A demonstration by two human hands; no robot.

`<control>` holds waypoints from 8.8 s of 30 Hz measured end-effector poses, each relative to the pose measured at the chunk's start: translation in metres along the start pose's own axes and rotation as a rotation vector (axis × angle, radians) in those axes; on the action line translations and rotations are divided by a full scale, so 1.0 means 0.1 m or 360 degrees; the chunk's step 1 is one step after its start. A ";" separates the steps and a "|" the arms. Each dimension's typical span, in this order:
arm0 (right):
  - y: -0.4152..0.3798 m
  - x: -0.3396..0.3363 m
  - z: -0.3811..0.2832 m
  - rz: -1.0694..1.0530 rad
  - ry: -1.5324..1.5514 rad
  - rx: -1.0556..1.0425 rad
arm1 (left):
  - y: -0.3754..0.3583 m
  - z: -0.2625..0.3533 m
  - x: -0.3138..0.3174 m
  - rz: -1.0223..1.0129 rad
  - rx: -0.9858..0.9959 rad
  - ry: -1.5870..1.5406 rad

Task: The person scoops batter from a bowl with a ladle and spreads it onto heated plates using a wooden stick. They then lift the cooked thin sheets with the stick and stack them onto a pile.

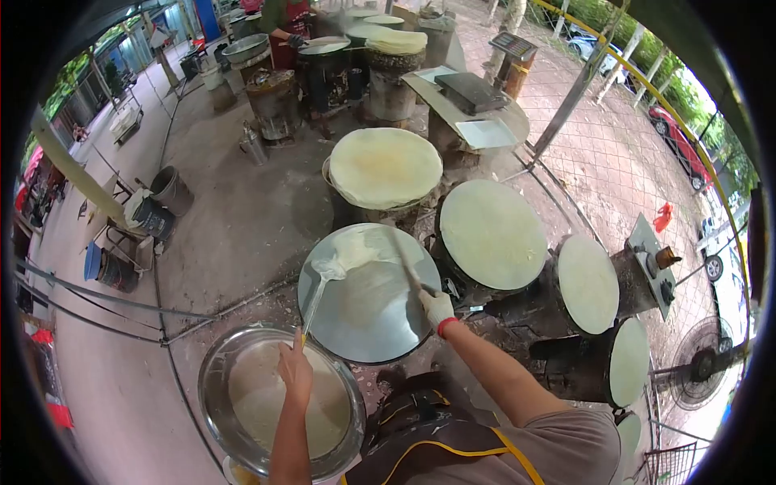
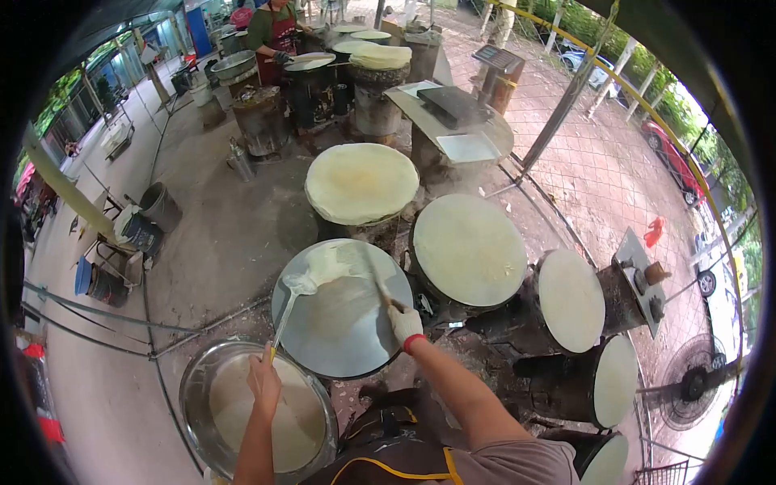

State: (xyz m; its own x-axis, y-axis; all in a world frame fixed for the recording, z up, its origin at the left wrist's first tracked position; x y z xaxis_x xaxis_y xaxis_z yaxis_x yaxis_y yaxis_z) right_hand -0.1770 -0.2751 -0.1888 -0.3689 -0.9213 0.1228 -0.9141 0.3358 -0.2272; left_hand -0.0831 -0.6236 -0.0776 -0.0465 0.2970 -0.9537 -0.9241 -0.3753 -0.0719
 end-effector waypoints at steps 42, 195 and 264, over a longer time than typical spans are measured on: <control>0.86 0.73 -0.85 -0.1694 -0.0572 0.0095 | -2.12 0.13 0.21 0.0318 -0.1725 -0.2542; -1.23 -0.69 -0.13 -0.0190 -0.0600 -0.0118 | -2.81 0.29 0.06 -0.1486 -0.1285 -0.3262; -3.23 -2.97 -0.42 0.0087 -0.0623 0.0199 | -2.93 0.98 0.18 -0.2230 -0.1450 -0.2118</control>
State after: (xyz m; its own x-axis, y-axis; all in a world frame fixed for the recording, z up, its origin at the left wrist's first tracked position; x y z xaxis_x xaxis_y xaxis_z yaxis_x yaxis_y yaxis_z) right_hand 0.2213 -0.1015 -0.1109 -0.3024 -0.9158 -0.2642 -0.8587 0.3821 -0.3414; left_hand 0.1497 -0.4227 -0.0452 -0.2156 0.8174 0.5342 -0.2016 0.4980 -0.8434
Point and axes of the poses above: each hand's wrist, its own y-axis towards the middle knuckle, its own x-axis out of the palm, z = x × y, the point moved 2 cm from there along y, towards the middle knuckle, and after that the axes turned 14 degrees about -x, right-handed, at the moved point
